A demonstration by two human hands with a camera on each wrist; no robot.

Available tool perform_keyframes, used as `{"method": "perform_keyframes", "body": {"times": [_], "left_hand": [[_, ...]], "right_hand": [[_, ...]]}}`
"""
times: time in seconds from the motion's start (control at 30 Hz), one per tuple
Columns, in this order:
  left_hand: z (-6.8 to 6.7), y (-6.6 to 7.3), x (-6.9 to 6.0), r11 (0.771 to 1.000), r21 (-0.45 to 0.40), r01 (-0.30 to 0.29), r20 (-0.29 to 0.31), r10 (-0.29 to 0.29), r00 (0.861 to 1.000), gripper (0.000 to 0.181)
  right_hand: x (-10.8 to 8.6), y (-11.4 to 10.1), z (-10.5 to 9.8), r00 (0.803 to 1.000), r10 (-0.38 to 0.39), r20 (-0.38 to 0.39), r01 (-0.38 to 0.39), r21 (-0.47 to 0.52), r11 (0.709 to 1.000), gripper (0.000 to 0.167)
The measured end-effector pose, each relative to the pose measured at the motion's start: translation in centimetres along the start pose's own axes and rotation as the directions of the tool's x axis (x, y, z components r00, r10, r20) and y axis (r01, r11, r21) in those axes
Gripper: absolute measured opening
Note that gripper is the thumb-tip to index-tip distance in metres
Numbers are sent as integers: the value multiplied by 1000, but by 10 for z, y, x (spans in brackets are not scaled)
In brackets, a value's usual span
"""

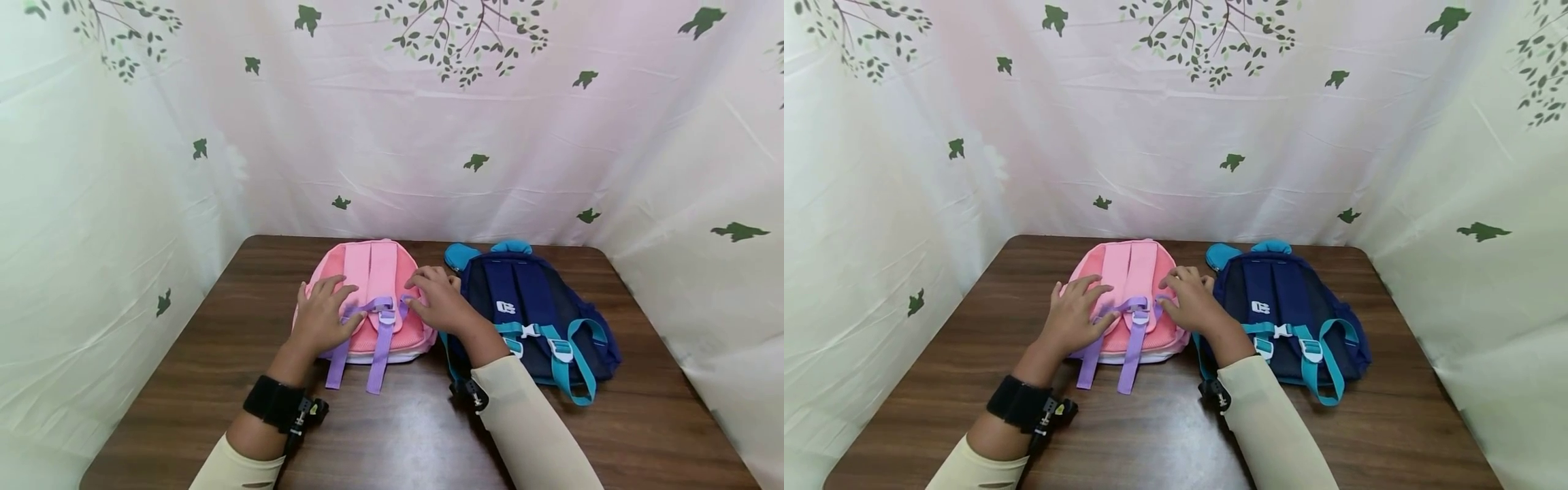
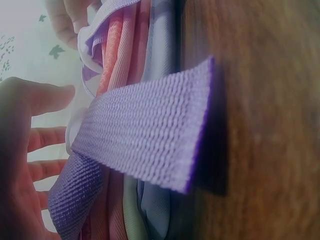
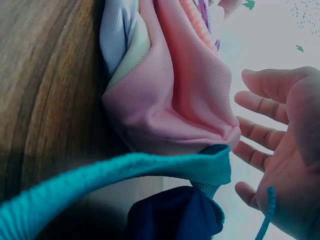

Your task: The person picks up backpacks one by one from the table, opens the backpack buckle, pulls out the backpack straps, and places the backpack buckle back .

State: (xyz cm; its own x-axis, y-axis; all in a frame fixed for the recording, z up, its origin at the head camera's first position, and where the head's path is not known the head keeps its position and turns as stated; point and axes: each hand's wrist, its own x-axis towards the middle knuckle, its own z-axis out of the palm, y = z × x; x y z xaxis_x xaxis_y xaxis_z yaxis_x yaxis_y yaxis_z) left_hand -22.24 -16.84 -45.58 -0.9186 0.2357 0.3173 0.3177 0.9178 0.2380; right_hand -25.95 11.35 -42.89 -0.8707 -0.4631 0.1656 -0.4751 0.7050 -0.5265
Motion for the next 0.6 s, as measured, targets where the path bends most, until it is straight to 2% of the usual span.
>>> {"method": "perform_keyframes", "body": {"times": [0.1,0.37,0.6], "left_hand": [[-3,-1,3,1000,6,-10,-7,10,1000,57],[-1,2,3,1000,20,-8,4,8,1000,59],[-3,-1,-1,1000,23,19,5,-19,1000,60]], "right_hand": [[3,0,-1,1000,7,-1,-7,-3,1000,30],[0,6,2,1000,9,-15,-9,4,1000,28],[6,2,10,999,-40,3,40,3,999,29]]}}
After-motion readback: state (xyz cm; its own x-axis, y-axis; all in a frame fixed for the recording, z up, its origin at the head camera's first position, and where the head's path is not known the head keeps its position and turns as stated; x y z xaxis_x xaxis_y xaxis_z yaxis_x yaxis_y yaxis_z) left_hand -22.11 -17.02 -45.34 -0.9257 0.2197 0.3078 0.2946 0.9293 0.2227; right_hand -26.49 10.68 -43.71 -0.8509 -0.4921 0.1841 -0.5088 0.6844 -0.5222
